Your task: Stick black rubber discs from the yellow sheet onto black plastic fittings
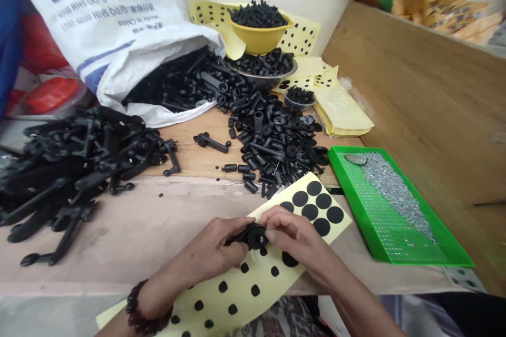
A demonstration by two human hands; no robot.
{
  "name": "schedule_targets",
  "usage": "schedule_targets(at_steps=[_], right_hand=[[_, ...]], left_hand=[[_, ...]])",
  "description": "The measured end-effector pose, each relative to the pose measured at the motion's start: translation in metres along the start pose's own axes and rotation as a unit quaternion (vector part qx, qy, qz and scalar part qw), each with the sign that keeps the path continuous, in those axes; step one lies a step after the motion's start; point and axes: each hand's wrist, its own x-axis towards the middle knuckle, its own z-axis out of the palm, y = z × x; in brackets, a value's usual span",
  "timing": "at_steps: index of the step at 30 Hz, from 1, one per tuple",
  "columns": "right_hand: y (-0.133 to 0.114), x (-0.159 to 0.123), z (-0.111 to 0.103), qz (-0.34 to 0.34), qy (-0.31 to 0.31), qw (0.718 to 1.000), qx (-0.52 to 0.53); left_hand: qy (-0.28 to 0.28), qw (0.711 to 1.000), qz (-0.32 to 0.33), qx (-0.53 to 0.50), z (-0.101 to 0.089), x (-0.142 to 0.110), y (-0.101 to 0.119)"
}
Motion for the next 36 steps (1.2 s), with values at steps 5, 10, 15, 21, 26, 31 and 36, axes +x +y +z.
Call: schedule_targets(at_steps=[5, 10, 15, 21, 26, 31, 36], right_hand=[[-0.001, -0.002, 0.001, 0.004, 0.003, 1.0, -0.004], [0.0, -0.001, 0.003, -0.006, 0.014, 1.0, -0.012], [0.001, -0.001, 0.005, -0.029, 0.011, 0.999, -0.042], [0.006, -0.002, 0.007, -0.055, 0.016, 0.997, -0.059], [0.006, -0.004, 0.002, -0.026, 0.002, 1.0, -0.014], [0.01, -0.006, -0.001, 0.073, -0.016, 0.985, 0.156], [0.015, -0.006, 0.0, 0.103, -0.027, 0.964, 0.245]], left_hand=[[-0.013, 1.0, 0.006, -0.011, 0.002, 0.003, 0.0], [-0.007, 1.0, 0.005, -0.01, 0.002, 0.004, -0.002], [0.011, 1.0, 0.0, -0.026, 0.005, 0.005, -0.002], [0.058, 0.998, -0.002, 0.034, 0.011, 0.008, 0.0], [0.069, 0.997, 0.003, 0.036, 0.011, 0.007, 0.0], [0.075, 0.997, 0.011, 0.029, 0.011, 0.005, -0.002], [0.082, 0.996, 0.021, 0.013, 0.013, 0.004, -0.003]])
